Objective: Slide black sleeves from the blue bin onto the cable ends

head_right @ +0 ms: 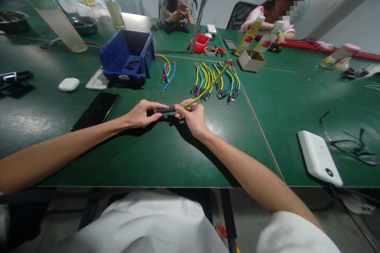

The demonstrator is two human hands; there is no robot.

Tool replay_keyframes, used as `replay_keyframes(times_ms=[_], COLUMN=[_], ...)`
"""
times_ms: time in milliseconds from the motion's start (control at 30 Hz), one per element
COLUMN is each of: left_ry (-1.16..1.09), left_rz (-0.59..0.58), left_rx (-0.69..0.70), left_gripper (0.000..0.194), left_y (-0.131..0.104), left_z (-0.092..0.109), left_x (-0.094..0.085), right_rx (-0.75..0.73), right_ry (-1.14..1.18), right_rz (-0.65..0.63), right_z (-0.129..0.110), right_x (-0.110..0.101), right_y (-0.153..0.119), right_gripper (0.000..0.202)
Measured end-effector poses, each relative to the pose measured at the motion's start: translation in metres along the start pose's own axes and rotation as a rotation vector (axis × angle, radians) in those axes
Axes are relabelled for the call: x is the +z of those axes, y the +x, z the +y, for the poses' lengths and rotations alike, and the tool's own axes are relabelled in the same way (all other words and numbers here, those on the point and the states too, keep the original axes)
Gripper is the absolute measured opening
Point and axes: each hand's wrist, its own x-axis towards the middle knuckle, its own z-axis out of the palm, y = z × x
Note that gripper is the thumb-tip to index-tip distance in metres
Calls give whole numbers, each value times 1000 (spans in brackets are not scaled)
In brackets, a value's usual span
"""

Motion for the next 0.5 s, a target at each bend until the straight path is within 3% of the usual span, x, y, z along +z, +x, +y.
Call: replay_keyframes(times_ms=[500], left_ry=[-10], left_rz=[-17], left_rx=[-22], left_gripper=[40], left_y=[-1], left_z=[-2], left_x=[-1], right_rx=[7], right_ry=[-7], right_rz=[3], right_z=[0], right_x=[1], right_y=[0], right_gripper=[35])
